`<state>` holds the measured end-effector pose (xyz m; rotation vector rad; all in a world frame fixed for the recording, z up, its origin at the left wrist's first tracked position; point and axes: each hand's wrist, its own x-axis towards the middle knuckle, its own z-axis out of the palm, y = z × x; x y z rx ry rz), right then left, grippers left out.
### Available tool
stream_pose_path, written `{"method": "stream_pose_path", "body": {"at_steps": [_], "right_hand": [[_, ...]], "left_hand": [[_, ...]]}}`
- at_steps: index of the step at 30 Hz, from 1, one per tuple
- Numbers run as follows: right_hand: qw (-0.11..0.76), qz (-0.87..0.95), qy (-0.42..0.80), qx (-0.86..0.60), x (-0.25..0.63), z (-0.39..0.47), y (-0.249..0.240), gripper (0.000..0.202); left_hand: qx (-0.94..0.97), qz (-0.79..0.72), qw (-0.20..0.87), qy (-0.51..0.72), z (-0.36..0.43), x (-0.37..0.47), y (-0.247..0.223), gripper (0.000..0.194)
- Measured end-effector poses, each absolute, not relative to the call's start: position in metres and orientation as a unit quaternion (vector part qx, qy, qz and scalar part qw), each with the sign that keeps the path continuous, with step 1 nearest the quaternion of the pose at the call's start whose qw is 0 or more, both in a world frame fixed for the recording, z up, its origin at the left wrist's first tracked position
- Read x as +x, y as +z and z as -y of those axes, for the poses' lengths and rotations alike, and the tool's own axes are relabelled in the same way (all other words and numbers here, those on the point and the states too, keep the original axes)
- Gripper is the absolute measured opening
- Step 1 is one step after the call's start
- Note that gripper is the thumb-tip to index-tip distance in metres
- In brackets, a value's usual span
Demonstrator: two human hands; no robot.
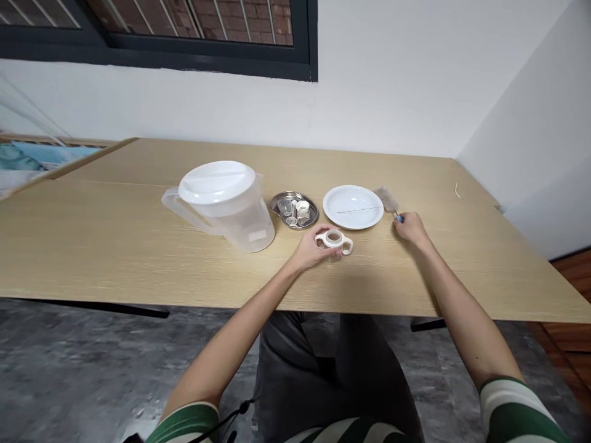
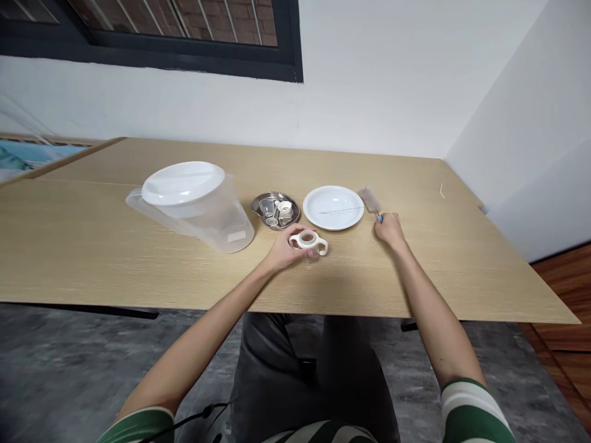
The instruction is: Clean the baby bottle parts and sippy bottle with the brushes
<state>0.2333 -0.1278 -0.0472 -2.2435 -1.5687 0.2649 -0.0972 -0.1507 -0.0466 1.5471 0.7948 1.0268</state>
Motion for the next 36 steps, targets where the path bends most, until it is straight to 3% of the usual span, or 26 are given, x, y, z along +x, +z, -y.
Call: {"method": "stream_pose_path", "body": {"at_steps": [5,8,11,15,21,24,27,36], "right_hand": [[0.219,0.535,0.068,-0.813,0.226,0.124,-0.051,0.015],[0.235,0.52,0.063,-0.819,0.224,0.129,-0.053,0.035],[0.227,0.54,0.088,-0.806,0.224,0.137,-0.051,0.049],[0.232,0.593,0.111,-0.763,0.229,0.143,-0.049,0.053],[0.352,0.561,0.052,-0.748,0.244,0.14,-0.051,0.05],[0.45,0.517,-0.012,-0.728,0.247,0.14,-0.048,0.036],[0.521,0.506,-0.099,-0.681,0.244,0.145,-0.042,0.037],[0.492,0.678,-0.29,-0.463,0.189,0.154,-0.023,0.046]], "left_hand": [[0.664,-0.331,0.514,0.43,0.152,-0.098,-0.046,0.056],[0.67,-0.331,0.508,0.428,0.152,-0.1,-0.046,0.057],[0.681,-0.341,0.495,0.418,0.152,-0.103,-0.047,0.065],[0.702,-0.358,0.456,0.414,0.15,-0.107,-0.05,0.076],[0.728,-0.361,0.413,0.41,0.151,-0.111,-0.055,0.064],[0.727,-0.36,0.407,0.42,0.15,-0.112,-0.058,0.069],[0.721,-0.362,0.414,0.422,0.149,-0.112,-0.059,0.073],[0.736,-0.363,0.398,0.412,0.15,-0.113,-0.055,0.072]]}}
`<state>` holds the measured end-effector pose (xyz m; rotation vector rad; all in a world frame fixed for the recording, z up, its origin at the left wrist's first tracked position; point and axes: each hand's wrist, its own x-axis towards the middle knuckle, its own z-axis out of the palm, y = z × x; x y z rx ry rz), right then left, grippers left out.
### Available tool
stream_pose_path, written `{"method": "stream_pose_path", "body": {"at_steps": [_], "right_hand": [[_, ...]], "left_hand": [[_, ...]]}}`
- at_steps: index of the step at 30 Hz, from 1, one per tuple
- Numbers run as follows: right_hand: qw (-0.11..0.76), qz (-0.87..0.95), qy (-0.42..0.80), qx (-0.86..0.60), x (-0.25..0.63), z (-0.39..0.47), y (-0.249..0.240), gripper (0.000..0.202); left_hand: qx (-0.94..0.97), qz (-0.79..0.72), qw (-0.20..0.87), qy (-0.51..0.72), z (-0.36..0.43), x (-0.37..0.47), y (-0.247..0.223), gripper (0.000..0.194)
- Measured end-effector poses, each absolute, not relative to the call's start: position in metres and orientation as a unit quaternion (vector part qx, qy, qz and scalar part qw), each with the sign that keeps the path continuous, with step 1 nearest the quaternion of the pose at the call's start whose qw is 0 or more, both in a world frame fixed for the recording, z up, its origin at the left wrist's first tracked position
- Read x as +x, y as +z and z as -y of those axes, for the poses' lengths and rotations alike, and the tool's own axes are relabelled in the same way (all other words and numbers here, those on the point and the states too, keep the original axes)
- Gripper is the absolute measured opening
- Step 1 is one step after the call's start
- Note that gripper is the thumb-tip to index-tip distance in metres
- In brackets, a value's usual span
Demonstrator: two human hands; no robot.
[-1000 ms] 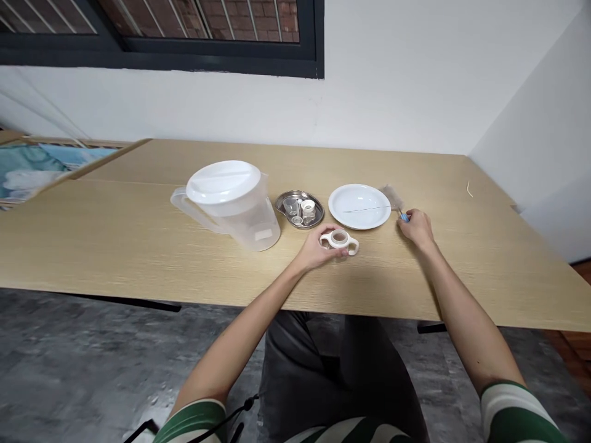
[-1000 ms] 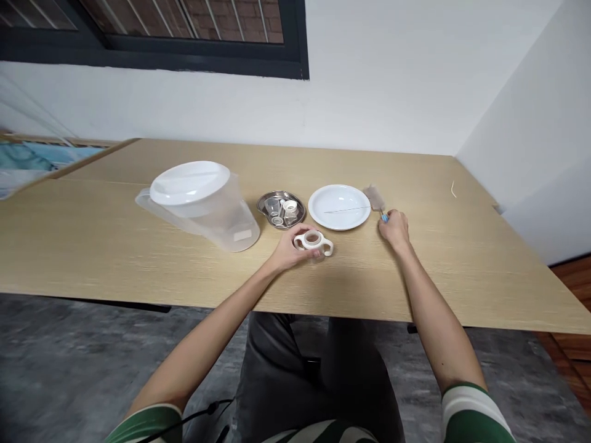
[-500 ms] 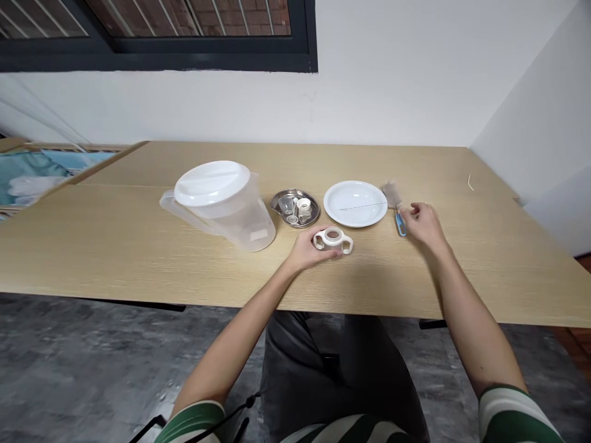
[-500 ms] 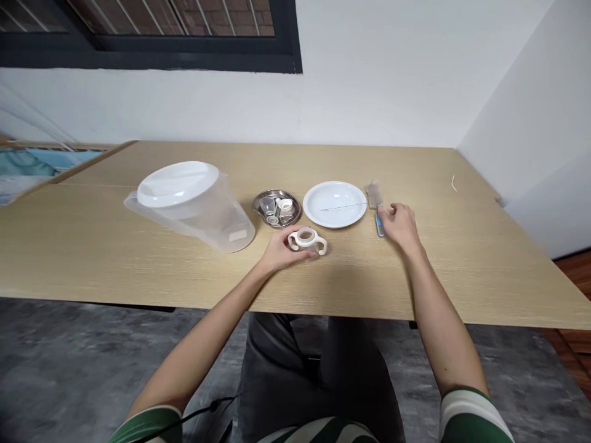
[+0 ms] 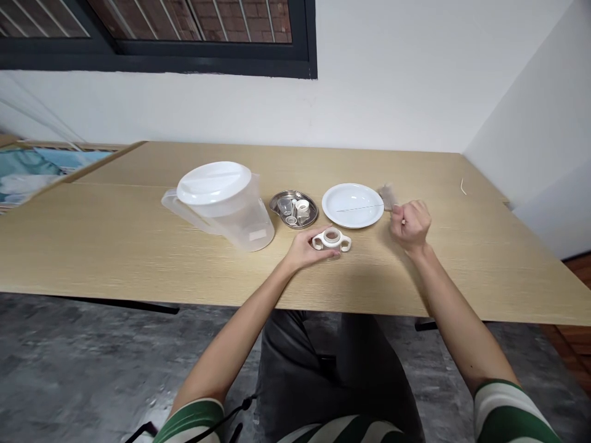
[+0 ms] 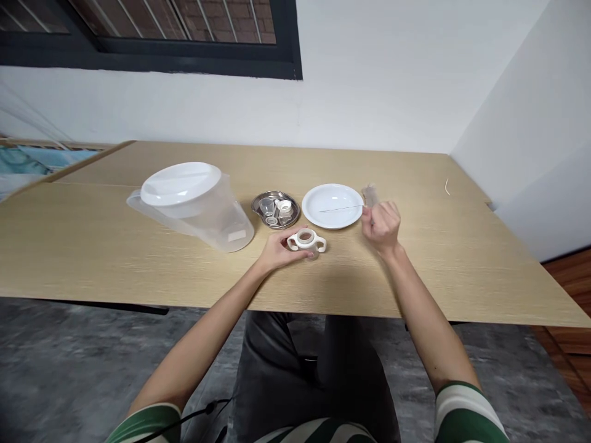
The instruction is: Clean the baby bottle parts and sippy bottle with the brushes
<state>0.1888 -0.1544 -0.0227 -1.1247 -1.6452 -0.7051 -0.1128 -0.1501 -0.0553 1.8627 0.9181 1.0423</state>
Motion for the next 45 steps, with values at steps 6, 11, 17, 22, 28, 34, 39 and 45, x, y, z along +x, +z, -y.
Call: {"method": "stream_pose_path", "body": {"at_steps": [6,11,17,22,28,34,39,45], "right_hand": [[0.483,0.754,-0.257,-0.365,0.138,0.149,-0.016,0.018],[0.481,0.802,-0.23,-0.267,0.125,0.155,-0.026,0.006],[0.429,0.841,-0.179,-0.278,0.127,0.165,-0.035,0.017],[0.4,0.861,-0.15,-0.277,0.126,0.169,-0.04,0.016],[0.393,0.86,-0.134,-0.298,0.125,0.166,-0.046,0.014],[0.392,0.857,-0.128,-0.308,0.13,0.166,-0.043,0.015],[0.389,0.858,-0.115,-0.316,0.131,0.167,-0.044,0.02],[0.391,0.858,-0.096,-0.318,0.13,0.167,-0.047,0.02]], "left_hand": [[0.745,-0.377,0.385,0.394,0.154,-0.113,-0.046,0.065],[0.753,-0.343,0.39,0.404,0.152,-0.112,-0.047,0.064],[0.753,-0.357,0.366,0.414,0.148,-0.114,-0.056,0.073],[0.75,-0.352,0.37,0.42,0.149,-0.113,-0.053,0.07],[0.747,-0.358,0.373,0.417,0.149,-0.112,-0.052,0.064],[0.731,-0.342,0.412,0.423,0.15,-0.111,-0.051,0.061],[0.729,-0.339,0.421,0.42,0.151,-0.111,-0.049,0.061],[0.723,-0.316,0.449,0.419,0.15,-0.111,-0.05,0.068]]}}
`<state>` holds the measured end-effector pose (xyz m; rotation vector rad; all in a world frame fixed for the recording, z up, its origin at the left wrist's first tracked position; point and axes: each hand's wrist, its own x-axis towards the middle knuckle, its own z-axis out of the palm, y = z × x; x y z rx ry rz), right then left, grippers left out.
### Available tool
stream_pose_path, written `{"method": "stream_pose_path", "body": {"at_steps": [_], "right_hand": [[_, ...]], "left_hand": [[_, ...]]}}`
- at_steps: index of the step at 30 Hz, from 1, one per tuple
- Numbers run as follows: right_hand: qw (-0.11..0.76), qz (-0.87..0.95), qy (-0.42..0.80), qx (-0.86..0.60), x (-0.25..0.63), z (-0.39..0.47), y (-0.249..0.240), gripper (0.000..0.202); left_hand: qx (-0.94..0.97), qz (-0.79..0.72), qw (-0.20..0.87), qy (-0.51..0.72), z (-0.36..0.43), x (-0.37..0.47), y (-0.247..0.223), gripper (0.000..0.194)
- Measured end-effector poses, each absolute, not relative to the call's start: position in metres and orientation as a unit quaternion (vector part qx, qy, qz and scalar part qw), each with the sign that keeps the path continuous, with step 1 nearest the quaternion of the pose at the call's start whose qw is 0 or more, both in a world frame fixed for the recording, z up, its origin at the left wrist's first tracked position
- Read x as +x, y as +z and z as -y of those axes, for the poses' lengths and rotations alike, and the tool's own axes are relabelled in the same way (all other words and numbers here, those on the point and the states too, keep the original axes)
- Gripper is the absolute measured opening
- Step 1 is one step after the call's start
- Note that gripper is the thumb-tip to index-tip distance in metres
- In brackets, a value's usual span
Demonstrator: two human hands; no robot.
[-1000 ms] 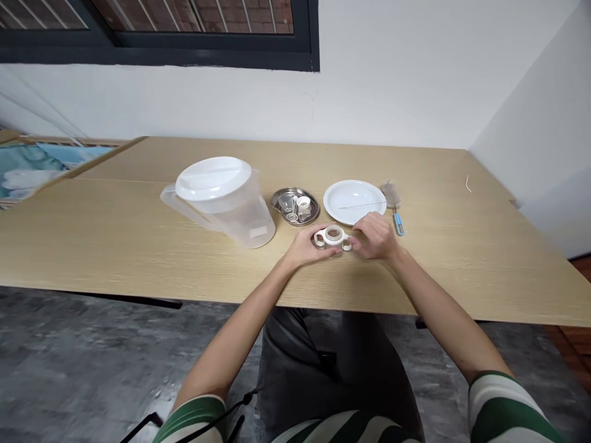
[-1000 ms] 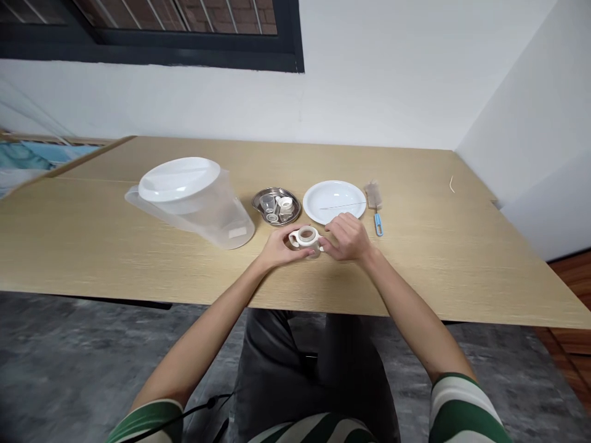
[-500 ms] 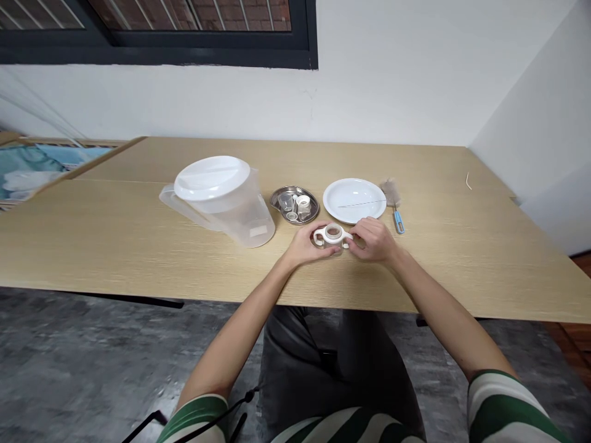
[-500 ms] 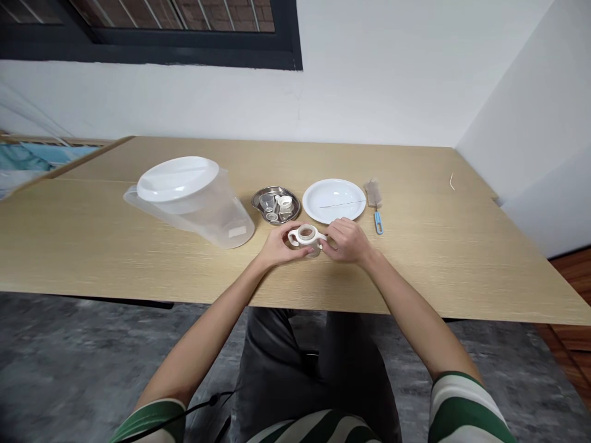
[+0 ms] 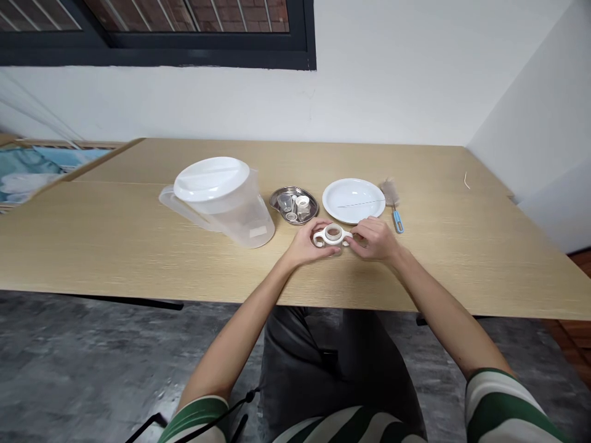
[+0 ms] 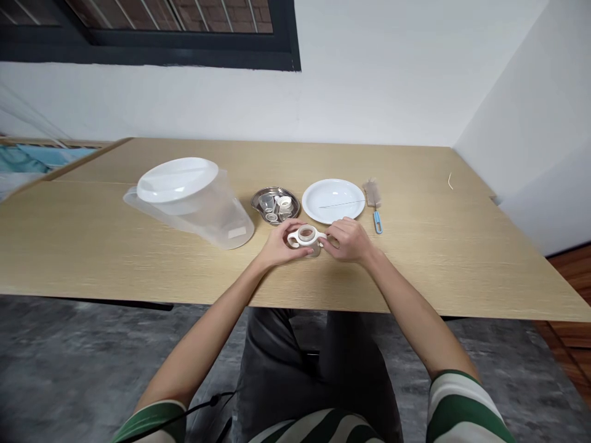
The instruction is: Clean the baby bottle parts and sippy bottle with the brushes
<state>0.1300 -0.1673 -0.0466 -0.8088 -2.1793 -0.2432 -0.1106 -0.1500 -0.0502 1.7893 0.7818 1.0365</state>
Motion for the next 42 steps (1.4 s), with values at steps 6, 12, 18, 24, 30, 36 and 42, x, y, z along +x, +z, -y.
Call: {"method": "stream_pose_path", "body": {"at_steps": [6,12,18,24,30,36,42], "right_hand": [[0.449,0.83,-0.109,-0.313,0.132,0.169,-0.038,0.021],[0.516,0.743,-0.197,-0.379,0.147,0.165,-0.03,0.029],[0.543,0.678,-0.235,-0.437,0.162,0.159,-0.027,0.041],[0.565,0.64,-0.264,-0.449,0.171,0.153,-0.026,0.046],[0.575,0.627,-0.279,-0.445,0.17,0.153,-0.024,0.045],[0.586,0.619,-0.281,-0.44,0.17,0.153,-0.024,0.043],[0.564,0.617,-0.298,-0.461,0.168,0.153,-0.025,0.045]], "left_hand": [[0.703,-0.326,0.47,0.424,0.148,-0.108,-0.055,0.068],[0.685,-0.348,0.469,0.436,0.145,-0.108,-0.059,0.065],[0.541,-0.343,0.554,0.532,0.137,-0.112,-0.056,0.077],[0.528,-0.409,0.533,0.519,0.124,-0.123,-0.023,0.058],[0.747,-0.467,0.317,0.353,0.103,-0.118,0.059,0.047],[0.881,-0.471,-0.02,0.029,0.074,-0.092,0.117,0.046],[0.879,-0.441,-0.094,-0.156,0.063,-0.052,0.115,0.049]]}}
